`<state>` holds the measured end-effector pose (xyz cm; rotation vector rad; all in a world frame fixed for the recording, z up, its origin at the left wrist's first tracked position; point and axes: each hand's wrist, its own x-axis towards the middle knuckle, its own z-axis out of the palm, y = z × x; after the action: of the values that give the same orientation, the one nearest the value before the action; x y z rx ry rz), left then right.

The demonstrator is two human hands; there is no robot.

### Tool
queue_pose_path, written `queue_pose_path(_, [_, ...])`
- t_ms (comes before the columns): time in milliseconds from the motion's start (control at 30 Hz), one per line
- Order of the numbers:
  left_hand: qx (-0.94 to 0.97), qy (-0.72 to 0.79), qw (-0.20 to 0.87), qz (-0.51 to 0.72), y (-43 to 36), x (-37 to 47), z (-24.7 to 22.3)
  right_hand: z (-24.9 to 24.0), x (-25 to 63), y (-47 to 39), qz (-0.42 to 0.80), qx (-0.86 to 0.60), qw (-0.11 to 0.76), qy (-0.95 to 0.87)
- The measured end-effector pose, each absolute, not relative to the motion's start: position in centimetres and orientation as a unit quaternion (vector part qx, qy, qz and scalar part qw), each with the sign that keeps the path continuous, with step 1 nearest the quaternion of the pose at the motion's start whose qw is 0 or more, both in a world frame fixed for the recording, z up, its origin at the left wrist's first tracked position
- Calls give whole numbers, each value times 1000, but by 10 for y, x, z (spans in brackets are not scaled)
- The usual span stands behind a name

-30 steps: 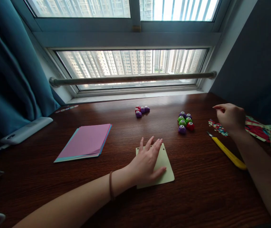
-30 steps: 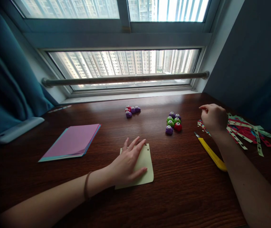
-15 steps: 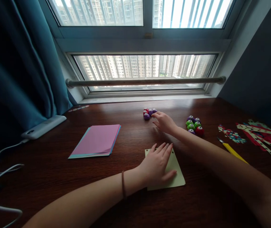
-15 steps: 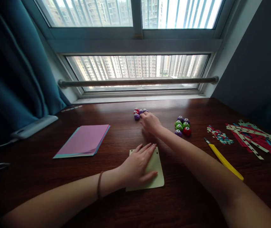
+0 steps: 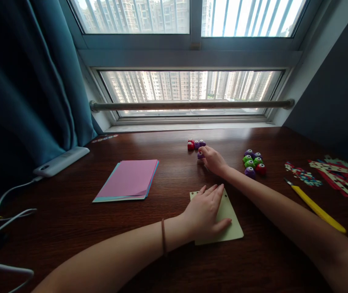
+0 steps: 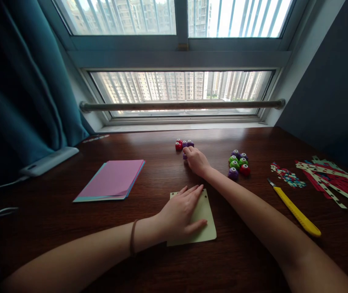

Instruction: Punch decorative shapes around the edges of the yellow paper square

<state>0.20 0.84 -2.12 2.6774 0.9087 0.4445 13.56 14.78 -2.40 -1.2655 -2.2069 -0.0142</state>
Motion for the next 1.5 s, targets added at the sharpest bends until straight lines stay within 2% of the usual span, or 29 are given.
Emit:
queue_pose_path(133, [923,321,142,160,9,2,-22,-17,172,96,13,-477,370,-797])
queue_pose_path(233, [918,327,146,168,9,2,-24,-17,201,55,39,-478,397,-783])
queue_pose_path(400, [913,339,146,175,10,4,-26,-25,224,17,243,-492,439,-712])
queue_pose_path(467, [911,343,145,176,10,4,-26,-26,224,12,276,-495,437,-699])
queue_pose_path(767, [911,339,158,176,11,5,-24,-25,218,6,243,-477,387,-750])
queue_pose_path(1500, [910,348,156,164,12,5,-25,-26,218,6,231,-465,362,-774])
